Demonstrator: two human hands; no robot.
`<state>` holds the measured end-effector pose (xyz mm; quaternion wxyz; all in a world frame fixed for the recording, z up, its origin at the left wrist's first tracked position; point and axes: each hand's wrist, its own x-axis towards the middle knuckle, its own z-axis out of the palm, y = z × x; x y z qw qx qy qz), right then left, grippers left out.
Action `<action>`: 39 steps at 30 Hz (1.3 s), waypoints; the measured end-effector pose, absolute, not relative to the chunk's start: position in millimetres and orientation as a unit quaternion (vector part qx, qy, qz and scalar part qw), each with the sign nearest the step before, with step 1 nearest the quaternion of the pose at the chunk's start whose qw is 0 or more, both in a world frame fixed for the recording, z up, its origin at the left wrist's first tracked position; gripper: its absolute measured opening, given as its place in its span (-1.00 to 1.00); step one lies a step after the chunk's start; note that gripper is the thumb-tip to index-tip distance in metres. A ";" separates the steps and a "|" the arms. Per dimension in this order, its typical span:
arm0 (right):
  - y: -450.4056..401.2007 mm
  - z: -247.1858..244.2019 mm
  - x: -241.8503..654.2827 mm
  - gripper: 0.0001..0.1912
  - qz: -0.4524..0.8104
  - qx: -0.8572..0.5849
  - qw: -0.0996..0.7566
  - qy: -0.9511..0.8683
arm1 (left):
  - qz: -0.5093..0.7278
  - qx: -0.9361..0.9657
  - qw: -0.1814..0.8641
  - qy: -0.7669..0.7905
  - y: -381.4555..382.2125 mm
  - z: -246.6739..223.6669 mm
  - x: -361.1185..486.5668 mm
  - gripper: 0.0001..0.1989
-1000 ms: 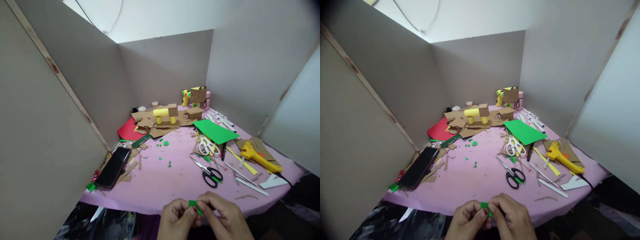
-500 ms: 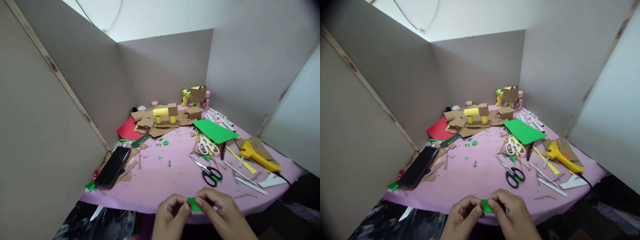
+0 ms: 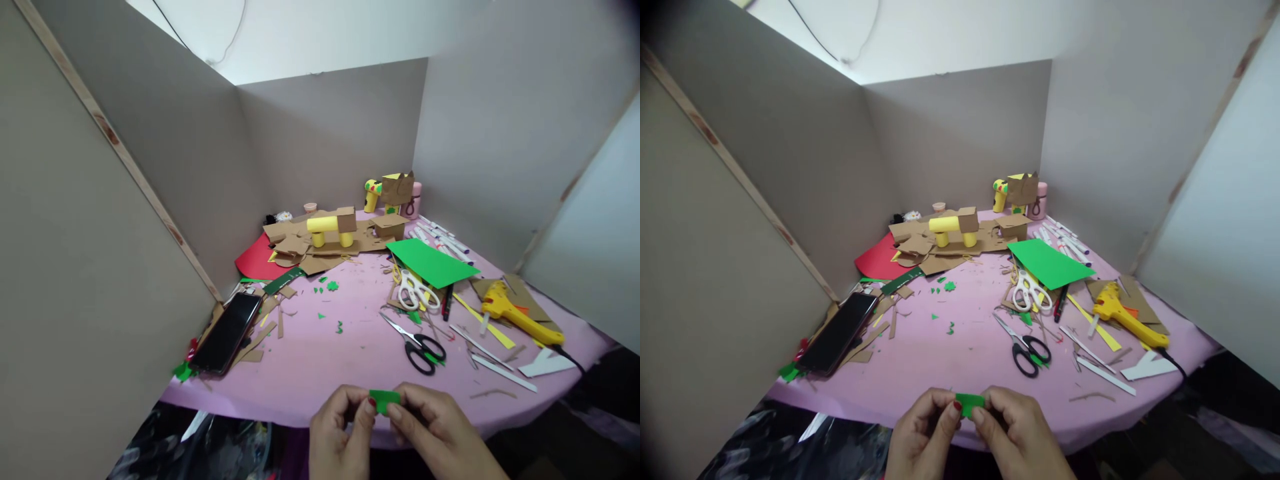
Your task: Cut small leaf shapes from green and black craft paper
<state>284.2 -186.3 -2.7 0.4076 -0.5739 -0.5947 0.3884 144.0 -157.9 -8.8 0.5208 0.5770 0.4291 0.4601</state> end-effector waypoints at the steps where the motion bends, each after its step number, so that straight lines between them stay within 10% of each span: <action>1: -186.3 -3.2 284.8 -0.67 0.402 -0.566 0.409 -0.593 | 0.454 0.574 0.531 0.428 -157.0 -9.8 143.9 -0.79; 22: -189.2 -10.0 284.9 -0.60 0.473 -0.538 0.437 -0.543 | 0.374 0.453 0.718 0.373 -147.0 -18.9 139.7 -0.62; 39: -169.5 -7.1 295.2 -0.76 0.393 -0.558 0.436 -0.587 | 0.382 0.613 0.547 0.423 -127.2 -12.1 142.5 -0.77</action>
